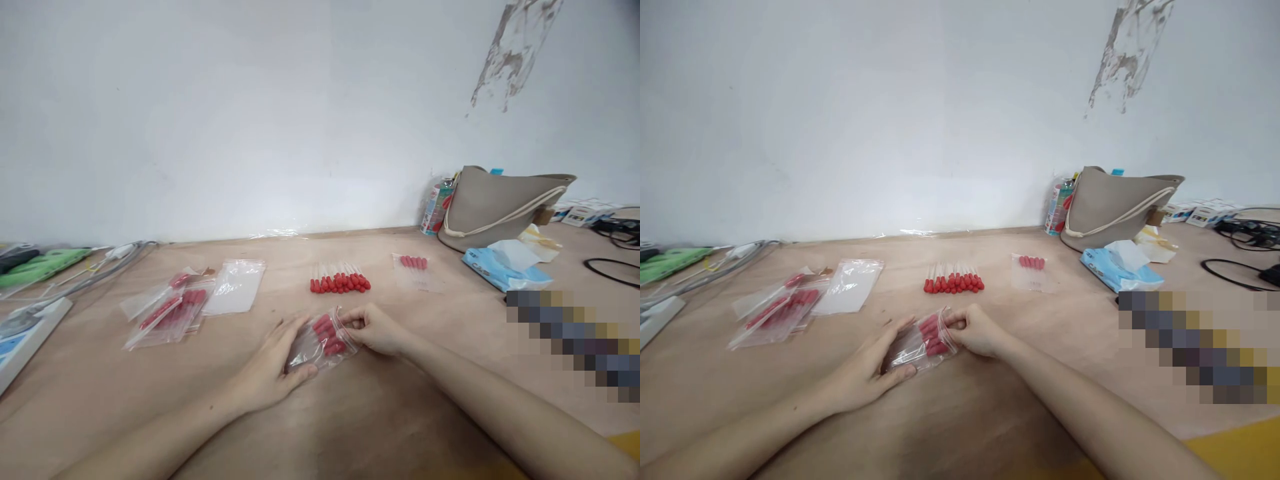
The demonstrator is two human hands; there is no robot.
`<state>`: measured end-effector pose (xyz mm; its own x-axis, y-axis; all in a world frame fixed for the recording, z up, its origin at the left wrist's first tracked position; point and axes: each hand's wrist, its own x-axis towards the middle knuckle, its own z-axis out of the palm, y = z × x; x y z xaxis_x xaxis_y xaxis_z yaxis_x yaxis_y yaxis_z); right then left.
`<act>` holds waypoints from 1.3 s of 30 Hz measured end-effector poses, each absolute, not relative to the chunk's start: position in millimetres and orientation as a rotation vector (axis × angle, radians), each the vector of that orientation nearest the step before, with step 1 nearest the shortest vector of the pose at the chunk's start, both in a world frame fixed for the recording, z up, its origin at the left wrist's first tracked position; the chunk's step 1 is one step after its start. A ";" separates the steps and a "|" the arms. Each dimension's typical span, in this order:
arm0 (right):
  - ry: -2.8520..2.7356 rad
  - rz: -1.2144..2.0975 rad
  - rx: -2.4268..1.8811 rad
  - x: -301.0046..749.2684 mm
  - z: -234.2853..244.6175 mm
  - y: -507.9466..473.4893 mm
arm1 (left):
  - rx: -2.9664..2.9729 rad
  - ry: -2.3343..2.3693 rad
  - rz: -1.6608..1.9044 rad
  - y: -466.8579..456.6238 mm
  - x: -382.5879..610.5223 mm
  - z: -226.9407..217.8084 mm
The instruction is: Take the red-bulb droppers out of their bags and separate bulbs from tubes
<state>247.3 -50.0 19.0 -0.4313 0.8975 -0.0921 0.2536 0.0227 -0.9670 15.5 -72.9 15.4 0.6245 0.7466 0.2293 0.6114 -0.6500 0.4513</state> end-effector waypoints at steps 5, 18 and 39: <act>-1.680 1.549 -1.204 247.6 20.7 -51.3 | 2.320 1.047 0.667 -66.2 16.2 10.8; -1.559 1.428 -0.968 232.4 9.3 -59.7 | 2.374 0.944 0.670 -58.5 14.9 22.0; -2.008 1.072 -1.035 238.8 17.1 -57.5 | 2.389 1.081 0.737 -52.1 7.4 12.4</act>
